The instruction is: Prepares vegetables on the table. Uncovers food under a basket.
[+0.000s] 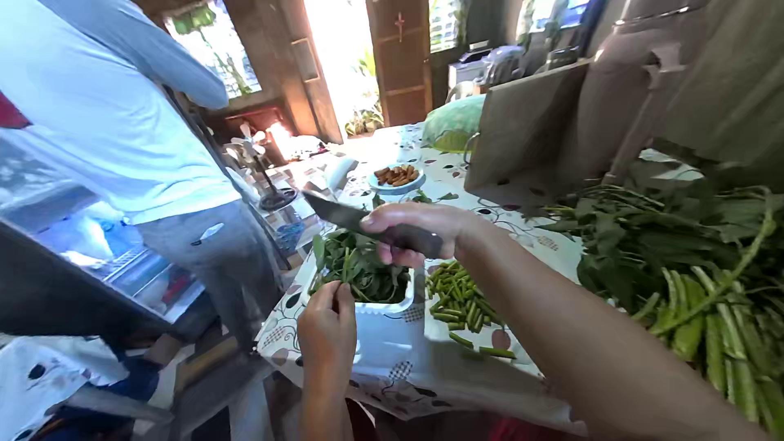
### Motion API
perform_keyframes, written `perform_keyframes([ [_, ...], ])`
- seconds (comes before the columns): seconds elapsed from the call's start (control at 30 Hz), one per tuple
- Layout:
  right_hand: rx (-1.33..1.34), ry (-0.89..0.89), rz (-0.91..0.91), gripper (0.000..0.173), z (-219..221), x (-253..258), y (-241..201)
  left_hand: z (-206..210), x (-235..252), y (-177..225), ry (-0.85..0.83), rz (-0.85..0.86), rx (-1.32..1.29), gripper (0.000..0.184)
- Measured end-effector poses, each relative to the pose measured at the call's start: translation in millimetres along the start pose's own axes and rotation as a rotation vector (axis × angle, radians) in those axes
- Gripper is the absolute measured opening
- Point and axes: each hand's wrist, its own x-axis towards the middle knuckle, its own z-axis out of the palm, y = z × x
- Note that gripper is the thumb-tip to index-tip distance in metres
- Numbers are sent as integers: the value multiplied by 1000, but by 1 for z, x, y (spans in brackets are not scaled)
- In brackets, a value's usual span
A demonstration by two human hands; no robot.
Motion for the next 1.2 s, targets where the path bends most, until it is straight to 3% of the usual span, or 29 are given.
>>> perform_keyframes([
  [0.07,-183,47,172,38,3,4,-13,-5,-2,-3,34,-28,4,25],
  [0.13,-240,79,198,41,0,-1,-11,-7,-3,-6,82,-23,-18,24],
  [0.23,-127,24,4,55,-1,-23,11,-2,-4,-5,90,19,-143,24],
  [0.3,-18,-72,-127,54,-1,-38,31,6,-6,5,56,67,-254,25],
  [0.47,139,-142,-249,78,2,-68,70,32,-15,35,-93,150,-547,24],
  [0.73,-65,423,-190,101,18,-108,76,53,-11,63,-383,143,-610,25],
  [0.93,-240,731,-67,90,37,-101,94,50,-17,73,-387,153,-453,15],
  [1.0,-126,790,-24,74,48,-92,98,45,-22,79,-378,173,-340,13],
  [1.13,238,725,42,66,54,-89,96,41,-36,69,-359,298,-195,21],
  [1.2,234,749,52,64,52,-94,97,31,-38,61,-380,336,-214,21],
])
